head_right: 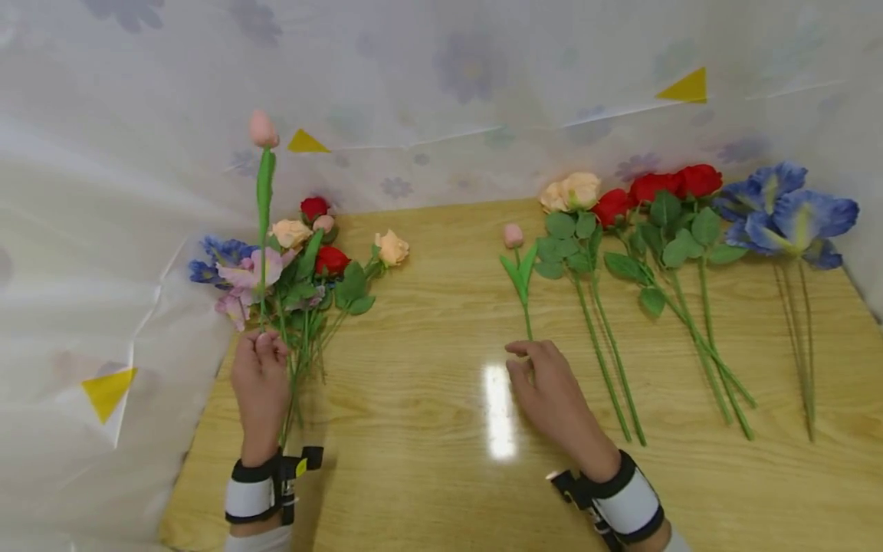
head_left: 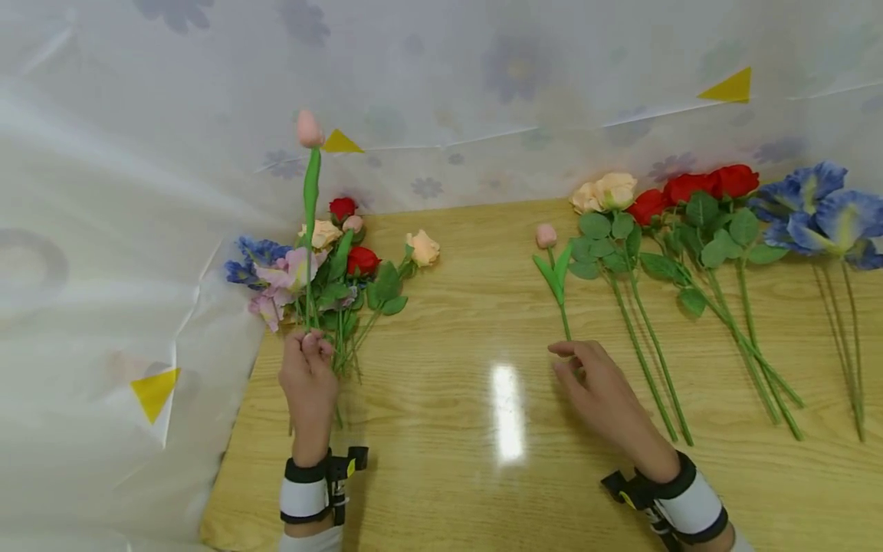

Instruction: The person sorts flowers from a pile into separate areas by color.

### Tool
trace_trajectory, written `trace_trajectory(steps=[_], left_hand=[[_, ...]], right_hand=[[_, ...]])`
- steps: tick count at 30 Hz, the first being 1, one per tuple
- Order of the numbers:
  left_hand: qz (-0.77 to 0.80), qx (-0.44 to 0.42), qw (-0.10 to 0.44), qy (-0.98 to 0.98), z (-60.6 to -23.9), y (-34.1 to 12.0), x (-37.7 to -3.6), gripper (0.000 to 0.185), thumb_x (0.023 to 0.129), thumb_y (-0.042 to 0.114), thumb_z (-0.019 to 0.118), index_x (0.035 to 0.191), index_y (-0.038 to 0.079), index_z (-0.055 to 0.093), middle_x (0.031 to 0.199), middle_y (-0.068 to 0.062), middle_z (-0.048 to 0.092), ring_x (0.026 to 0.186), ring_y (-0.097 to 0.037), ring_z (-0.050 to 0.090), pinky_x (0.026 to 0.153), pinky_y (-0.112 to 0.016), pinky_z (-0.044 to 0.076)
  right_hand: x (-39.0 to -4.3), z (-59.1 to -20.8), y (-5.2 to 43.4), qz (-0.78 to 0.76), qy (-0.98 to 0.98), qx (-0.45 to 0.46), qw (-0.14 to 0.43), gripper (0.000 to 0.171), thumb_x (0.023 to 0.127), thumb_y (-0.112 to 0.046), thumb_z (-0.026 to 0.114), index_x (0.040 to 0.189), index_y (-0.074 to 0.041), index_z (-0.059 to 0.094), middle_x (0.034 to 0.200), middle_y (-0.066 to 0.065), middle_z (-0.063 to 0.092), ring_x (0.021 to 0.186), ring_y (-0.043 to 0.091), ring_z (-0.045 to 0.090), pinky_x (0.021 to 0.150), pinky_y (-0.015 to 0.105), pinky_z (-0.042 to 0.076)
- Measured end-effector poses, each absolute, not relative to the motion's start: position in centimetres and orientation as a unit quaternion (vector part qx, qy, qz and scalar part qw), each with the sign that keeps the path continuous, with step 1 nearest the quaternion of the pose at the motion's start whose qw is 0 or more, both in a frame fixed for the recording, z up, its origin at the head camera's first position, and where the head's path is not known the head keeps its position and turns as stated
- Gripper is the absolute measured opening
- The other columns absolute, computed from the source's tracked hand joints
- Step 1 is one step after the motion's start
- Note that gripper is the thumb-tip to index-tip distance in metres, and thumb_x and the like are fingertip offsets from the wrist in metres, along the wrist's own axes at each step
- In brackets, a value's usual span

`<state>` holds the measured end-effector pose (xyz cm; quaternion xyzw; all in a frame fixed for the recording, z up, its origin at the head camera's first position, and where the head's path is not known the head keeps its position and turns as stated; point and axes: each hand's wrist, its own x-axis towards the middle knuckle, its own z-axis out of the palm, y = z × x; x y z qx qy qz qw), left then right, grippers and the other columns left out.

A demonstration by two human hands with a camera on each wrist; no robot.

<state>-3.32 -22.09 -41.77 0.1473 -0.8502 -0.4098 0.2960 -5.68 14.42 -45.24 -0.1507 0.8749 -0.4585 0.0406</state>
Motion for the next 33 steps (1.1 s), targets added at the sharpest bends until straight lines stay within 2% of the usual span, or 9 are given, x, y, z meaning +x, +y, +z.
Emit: trace_trajectory(steps=[2,7,12,15,18,21,26,29,33], left_hand=[[-0.464,0.109,0.292,-0.829,-41.6,-20.9,-3.4,0.031,0.107,0.013,0.035,0.106,-0.012,0.053,0.085,-0.017,0.059,0.076,-0.017,0.058,0.069,-0.012,0.045],[-0.560,0.005,0.259,-0.787,-41.3,-17.0,-3.7,0.024,0.106,0.006,0.033,0.103,-0.010,0.051,0.079,-0.016,0.052,0.069,-0.015,0.051,0.063,-0.018,0.045],[-0.598,-0.072,0.202,-0.772,-41.3,-12.5,-3.8,0.021,0.106,0.005,0.033,0.100,-0.005,0.051,0.074,-0.014,0.052,0.061,-0.012,0.045,0.053,-0.023,0.040],[-0.607,-0.117,0.166,-0.768,-41.5,-10.2,-3.7,0.019,0.105,0.002,0.034,0.100,-0.003,0.052,0.074,-0.012,0.055,0.056,-0.013,0.043,0.048,-0.024,0.038],[-0.604,-0.159,0.139,-0.768,-41.9,-8.2,-3.6,0.017,0.104,-0.001,0.035,0.101,-0.001,0.052,0.074,-0.009,0.056,0.054,-0.013,0.044,0.047,-0.022,0.039],[-0.594,-0.191,0.125,-0.771,-42.3,-6.6,-3.4,0.016,0.104,-0.002,0.037,0.102,0.000,0.053,0.075,-0.007,0.059,0.056,-0.013,0.050,0.049,-0.023,0.044],[-0.547,-0.224,0.105,-0.800,-42.7,-5.5,-3.0,0.013,0.103,0.006,0.044,0.107,0.004,0.057,0.085,-0.004,0.066,0.069,-0.013,0.062,0.061,-0.020,0.051],[-0.480,-0.222,0.103,-0.842,-42.9,-6.3,-3.0,0.015,0.103,0.014,0.049,0.110,0.007,0.060,0.097,-0.001,0.066,0.085,-0.012,0.062,0.072,-0.020,0.051],[-0.413,-0.158,0.114,-0.889,-43.1,-9.2,-3.5,0.020,0.103,0.020,0.050,0.114,0.008,0.061,0.106,-0.003,0.062,0.097,-0.014,0.059,0.077,-0.032,0.052]], right_hand=[[-5.7,-44.9,14.0,-0.480,0.862,-0.158,0.042,0.027,0.104,-0.018,0.048,0.125,-0.003,0.058,0.117,0.013,0.059,0.096,0.023,0.059,0.079,0.036,0.049],[-5.8,-44.0,12.8,-0.561,0.810,-0.167,0.048,0.029,0.106,-0.019,0.043,0.129,-0.006,0.056,0.115,0.007,0.064,0.101,0.024,0.062,0.083,0.025,0.051],[-6.1,-42.5,11.2,-0.647,0.739,-0.184,0.042,0.031,0.106,-0.014,0.041,0.134,-0.010,0.054,0.112,0.003,0.063,0.101,0.020,0.062,0.086,0.027,0.051],[-6.3,-41.4,10.2,-0.674,0.710,-0.201,0.034,0.034,0.106,-0.011,0.041,0.137,-0.009,0.052,0.115,0.008,0.062,0.103,0.017,0.061,0.088,0.030,0.051],[-6.4,-40.4,9.4,-0.686,0.696,-0.213,0.029,0.034,0.106,-0.010,0.041,0.138,-0.008,0.052,0.116,0.012,0.061,0.104,0.018,0.061,0.089,0.032,0.050],[-6.4,-39.6,8.9,-0.689,0.695,-0.205,0.019,0.031,0.106,-0.012,0.041,0.131,-0.007,0.058,0.115,0.011,0.062,0.104,0.020,0.060,0.088,0.030,0.050],[-6.3,-39.2,9.0,-0.689,0.705,-0.165,-0.007,0.025,0.106,-0.017,0.043,0.108,-0.008,0.065,0.096,0.005,0.064,0.089,0.019,0.059,0.075,0.025,0.048],[-6.3,-39.4,9.6,-0.696,0.696,-0.173,-0.015,0.024,0.106,-0.014,0.039,0.106,-0.003,0.061,0.080,0.008,0.055,0.070,0.019,0.053,0.062,0.026,0.044],[-6.5,-40.0,10.5,-0.719,0.670,-0.184,-0.019,0.024,0.107,-0.010,0.034,0.108,0.002,0.054,0.065,0.007,0.038,0.048,0.017,0.036,0.044,0.028,0.034]])
